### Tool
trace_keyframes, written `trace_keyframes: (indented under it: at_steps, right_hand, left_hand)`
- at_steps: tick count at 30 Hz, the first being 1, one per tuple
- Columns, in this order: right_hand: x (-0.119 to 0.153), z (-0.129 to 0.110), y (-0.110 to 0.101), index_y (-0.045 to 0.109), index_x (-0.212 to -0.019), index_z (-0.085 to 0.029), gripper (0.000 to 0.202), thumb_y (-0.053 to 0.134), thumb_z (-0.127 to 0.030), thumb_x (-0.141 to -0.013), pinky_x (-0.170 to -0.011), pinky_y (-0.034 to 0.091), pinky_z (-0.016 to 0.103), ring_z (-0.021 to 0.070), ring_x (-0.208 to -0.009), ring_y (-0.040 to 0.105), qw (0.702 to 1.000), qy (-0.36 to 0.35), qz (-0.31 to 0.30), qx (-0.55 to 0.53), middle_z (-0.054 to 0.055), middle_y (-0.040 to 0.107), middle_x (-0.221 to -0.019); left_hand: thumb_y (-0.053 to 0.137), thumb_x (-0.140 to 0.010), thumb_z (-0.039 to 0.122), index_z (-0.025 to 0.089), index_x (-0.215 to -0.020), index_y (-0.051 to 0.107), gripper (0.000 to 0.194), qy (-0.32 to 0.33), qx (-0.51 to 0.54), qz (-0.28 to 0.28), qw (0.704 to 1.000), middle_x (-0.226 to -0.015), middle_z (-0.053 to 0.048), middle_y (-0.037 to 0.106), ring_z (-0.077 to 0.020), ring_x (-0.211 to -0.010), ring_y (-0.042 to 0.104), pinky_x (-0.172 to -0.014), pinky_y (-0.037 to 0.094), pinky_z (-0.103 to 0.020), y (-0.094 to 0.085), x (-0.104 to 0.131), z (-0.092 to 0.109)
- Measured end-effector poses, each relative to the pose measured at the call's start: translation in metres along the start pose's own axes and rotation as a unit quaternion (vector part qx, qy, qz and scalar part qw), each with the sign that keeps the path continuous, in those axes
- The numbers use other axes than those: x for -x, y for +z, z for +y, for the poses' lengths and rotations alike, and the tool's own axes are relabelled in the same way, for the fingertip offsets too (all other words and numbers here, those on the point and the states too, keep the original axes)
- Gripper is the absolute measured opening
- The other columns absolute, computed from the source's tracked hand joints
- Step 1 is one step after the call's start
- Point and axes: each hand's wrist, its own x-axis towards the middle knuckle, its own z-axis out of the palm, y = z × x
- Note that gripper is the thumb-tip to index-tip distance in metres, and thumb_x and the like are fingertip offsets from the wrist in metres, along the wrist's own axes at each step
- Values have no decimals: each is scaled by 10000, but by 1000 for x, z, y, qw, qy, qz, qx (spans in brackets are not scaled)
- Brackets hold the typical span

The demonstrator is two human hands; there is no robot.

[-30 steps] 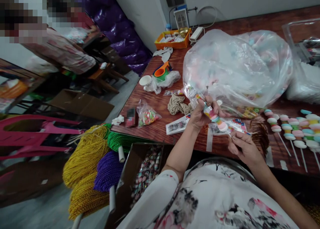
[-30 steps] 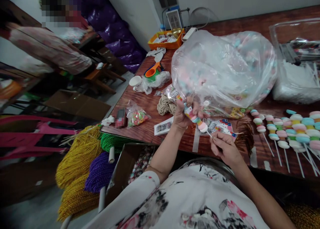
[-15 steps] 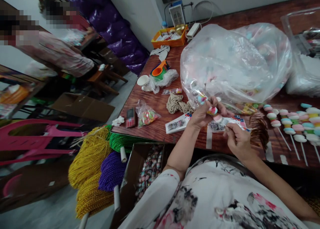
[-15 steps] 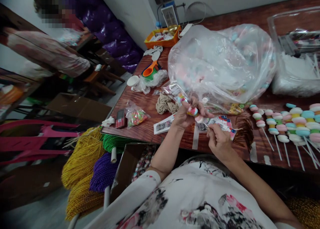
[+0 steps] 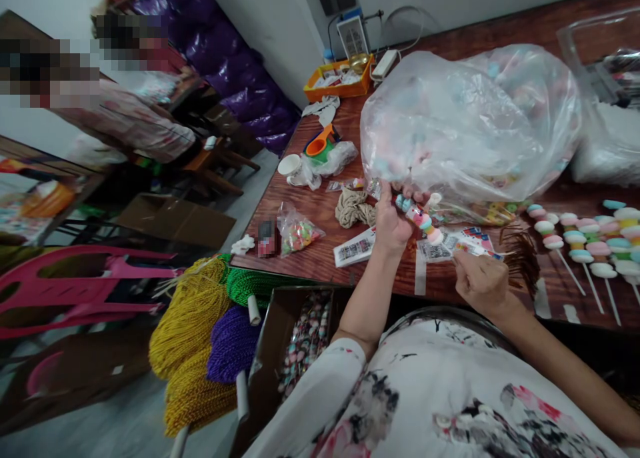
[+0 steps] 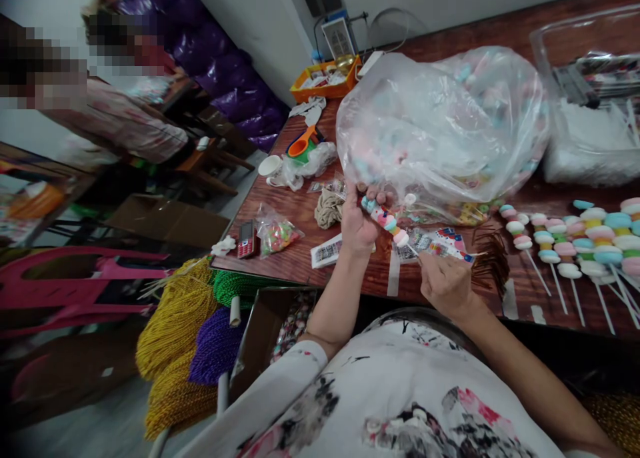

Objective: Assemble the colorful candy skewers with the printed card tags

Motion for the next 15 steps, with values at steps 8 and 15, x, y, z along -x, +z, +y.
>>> trace_keyframes:
  at_steps: [8,15]
  right_hand:
    - [17,7,-1,660,-963,-166,199,503,-134,-845,-613,426,293,157,-612,624,998,21,-35,-39,67,716,-720]
    - [25,7,1,673,-948,-168,179,536,-168,-832,-625,448,293,161,-606,632,993,79,-61,-70,72,717,-723]
  left_hand:
    - [377,-981,453,196,-680,483,409,40,56,29,997,-585,41,459,-85,-529,474,-686,516,-251,-24,-14,-2]
    - [380,-943,582,181,-605,463,530,-30,-6,56,998,-535,30,405,-77,-470,400,-567,477,-238,-21,-5,-5]
